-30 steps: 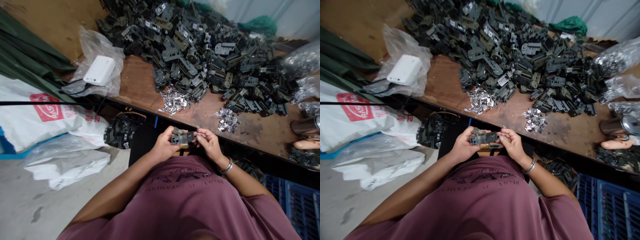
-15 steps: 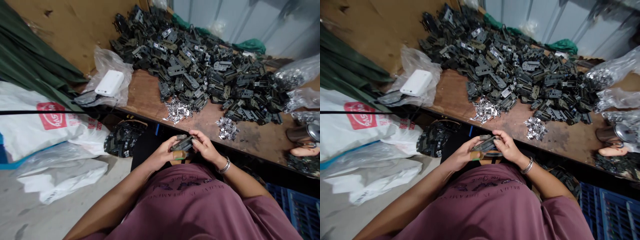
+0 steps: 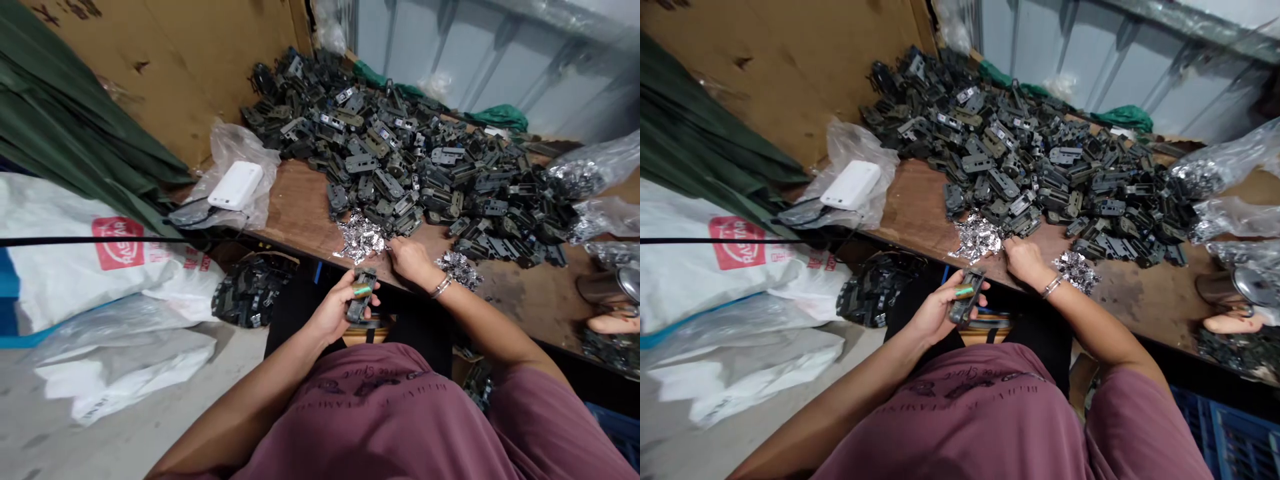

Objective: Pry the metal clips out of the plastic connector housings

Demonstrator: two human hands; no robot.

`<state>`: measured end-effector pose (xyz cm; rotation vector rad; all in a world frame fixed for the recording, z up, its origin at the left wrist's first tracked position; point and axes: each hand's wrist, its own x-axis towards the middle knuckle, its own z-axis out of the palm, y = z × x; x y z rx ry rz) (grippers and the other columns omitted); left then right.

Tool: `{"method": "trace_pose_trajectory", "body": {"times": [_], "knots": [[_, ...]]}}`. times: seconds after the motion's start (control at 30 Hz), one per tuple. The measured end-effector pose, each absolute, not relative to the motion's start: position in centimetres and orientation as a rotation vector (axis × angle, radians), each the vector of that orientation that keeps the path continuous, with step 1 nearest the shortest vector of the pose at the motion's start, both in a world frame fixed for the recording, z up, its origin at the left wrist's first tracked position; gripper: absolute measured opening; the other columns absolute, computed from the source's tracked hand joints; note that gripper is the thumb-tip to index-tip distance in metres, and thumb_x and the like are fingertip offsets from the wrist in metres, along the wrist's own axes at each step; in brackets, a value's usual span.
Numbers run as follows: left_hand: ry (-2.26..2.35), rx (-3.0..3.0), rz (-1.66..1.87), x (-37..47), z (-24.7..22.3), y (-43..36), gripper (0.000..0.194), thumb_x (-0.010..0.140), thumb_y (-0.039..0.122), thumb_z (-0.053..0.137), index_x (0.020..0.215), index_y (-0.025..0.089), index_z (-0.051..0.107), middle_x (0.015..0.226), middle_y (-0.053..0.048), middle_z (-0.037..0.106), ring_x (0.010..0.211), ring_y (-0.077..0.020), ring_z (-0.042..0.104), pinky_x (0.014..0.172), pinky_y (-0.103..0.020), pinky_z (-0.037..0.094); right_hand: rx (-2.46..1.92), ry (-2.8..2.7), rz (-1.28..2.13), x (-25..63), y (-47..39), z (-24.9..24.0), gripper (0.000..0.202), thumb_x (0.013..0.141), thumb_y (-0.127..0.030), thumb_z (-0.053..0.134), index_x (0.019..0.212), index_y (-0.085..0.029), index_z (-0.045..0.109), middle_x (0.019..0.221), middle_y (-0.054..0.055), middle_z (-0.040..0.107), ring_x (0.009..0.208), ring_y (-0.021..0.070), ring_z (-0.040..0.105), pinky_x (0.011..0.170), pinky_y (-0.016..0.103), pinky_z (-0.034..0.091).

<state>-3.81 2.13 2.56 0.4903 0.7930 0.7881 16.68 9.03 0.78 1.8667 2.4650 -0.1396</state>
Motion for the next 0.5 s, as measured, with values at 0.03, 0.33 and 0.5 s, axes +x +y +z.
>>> {"method": "trace_pose_trajectory", "body": {"times": [0.03, 0.33, 0.5], "knots": [[0.823, 0.484, 0.795, -3.8, 2.5, 2.3, 0.032, 0.065, 0.022, 0.068, 0.093, 0.016, 0.055, 0.093, -0.006, 0.068, 0.068, -0.0174, 0.066, 0.044, -0.023, 0.050, 1.861, 2.458, -0.172, 17.1, 8.7, 0.8, 0.026, 0.093, -0.016, 0.044, 0.111, -0.015, 0.063, 0.102, 0.012, 0.067, 0.089, 0.0219, 0.062, 0.075, 0.028, 0.043], [0.940, 0.538, 0.726, -2.7, 1.6, 2.7, 0.029, 0.068, 0.030, 0.072, 0.086, 0.015, 0.054, 0.076, -0.002, 0.067, 0.055, -0.0121, 0.061, 0.041, -0.021, 0.050, 1.819, 2.686, -0.382, 23.3, 3.7, 0.0, 0.025, 0.085, -0.006, 0.046, 0.097, -0.016, 0.067, 0.098, 0.010, 0.066, 0.090, 0.0187, 0.061, 0.080, 0.027, 0.045], [0.982, 0.543, 0.671, -1.5, 1.5, 2.7, 0.032, 0.065, 0.032, 0.072, 0.084, 0.016, 0.053, 0.073, -0.001, 0.066, 0.050, -0.0108, 0.058, 0.037, -0.020, 0.046, 2.360, 2.513, -0.507, 22.5, 3.1, 0.1, 0.015, 0.089, -0.025, 0.055, 0.096, -0.015, 0.063, 0.086, 0.007, 0.068, 0.077, 0.0190, 0.062, 0.072, 0.028, 0.046]]}}
